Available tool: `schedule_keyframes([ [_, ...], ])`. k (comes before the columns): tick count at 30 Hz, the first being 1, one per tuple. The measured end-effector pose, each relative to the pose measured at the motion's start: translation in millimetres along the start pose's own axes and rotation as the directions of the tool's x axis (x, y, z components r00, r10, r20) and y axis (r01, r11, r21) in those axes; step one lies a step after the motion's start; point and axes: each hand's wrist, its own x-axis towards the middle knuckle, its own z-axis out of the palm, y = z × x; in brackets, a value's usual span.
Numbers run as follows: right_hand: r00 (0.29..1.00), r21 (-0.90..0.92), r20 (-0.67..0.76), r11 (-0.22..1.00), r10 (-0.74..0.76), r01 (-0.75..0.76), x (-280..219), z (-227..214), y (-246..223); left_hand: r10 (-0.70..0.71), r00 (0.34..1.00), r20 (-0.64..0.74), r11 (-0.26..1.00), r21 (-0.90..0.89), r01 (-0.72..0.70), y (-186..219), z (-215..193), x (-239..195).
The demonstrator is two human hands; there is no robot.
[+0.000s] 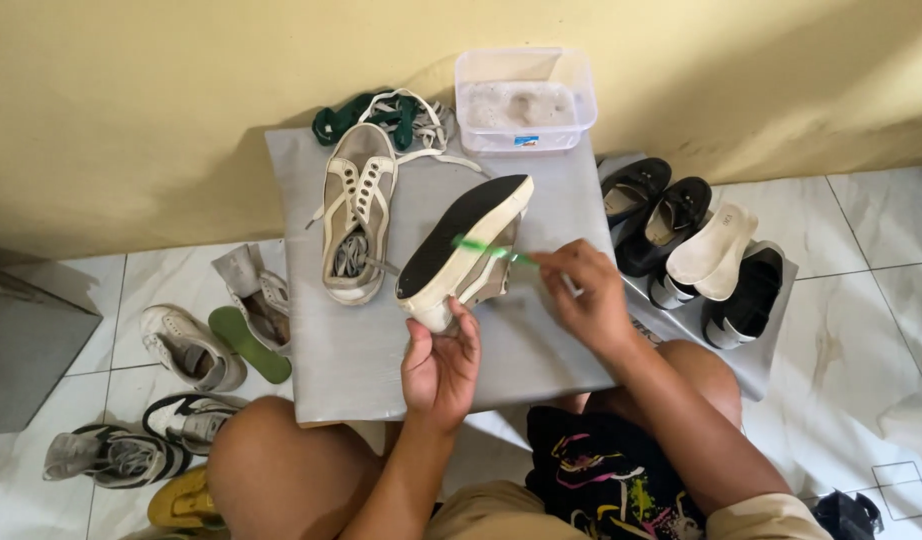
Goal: The person sits on the floor and scrubs a white sneaker with a green toothbrush dipped in soapy water. They clean the sole, sides, and upper parts of the shoe, then wipe it with a black cloth. The person repeats the scrubbing process on the shoe's upper surface.
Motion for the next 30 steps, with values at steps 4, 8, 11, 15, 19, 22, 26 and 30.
schedule_keyframes([
  [4,0.985,0.096,-0.038,0.981,0.17,-0.166,-1,-4,2,-0.034,0.999,-0.01,0.997,-0.063,0.033,-11,11,0],
  [8,0.996,0.14,0.072,0.988,0.062,-0.071,-8,4,-19,-0.024,1.0,-0.018,0.995,-0.096,0.022,-12,14,5],
  [11,0.992,0.108,0.093,0.99,0.086,-0.096,-9,3,-7,-0.027,0.999,-0.02,0.993,-0.117,0.024,-15,20,5],
  [15,0.989,-0.043,-0.001,0.988,0.148,-0.148,3,-24,20,-0.006,1.0,-0.023,0.994,-0.11,0.003,-28,31,2],
  [19,0.991,-0.192,-0.036,0.972,0.128,-0.132,-2,-22,12,-0.003,0.999,-0.043,0.996,-0.094,-0.001,-32,29,1],
  [22,0.996,0.009,0.074,0.998,-0.057,0.056,-11,-6,5,-0.006,1.0,-0.026,0.995,-0.104,0.004,-21,18,3],
  [26,0.99,-0.072,0.135,0.996,-0.034,0.044,-10,-2,6,0.013,0.998,-0.06,0.995,-0.095,-0.018,-3,6,2],
  [30,0.991,-0.164,0.014,0.977,0.137,-0.133,5,-22,14,0.003,0.998,-0.071,0.999,-0.047,-0.006,-3,7,0],
])
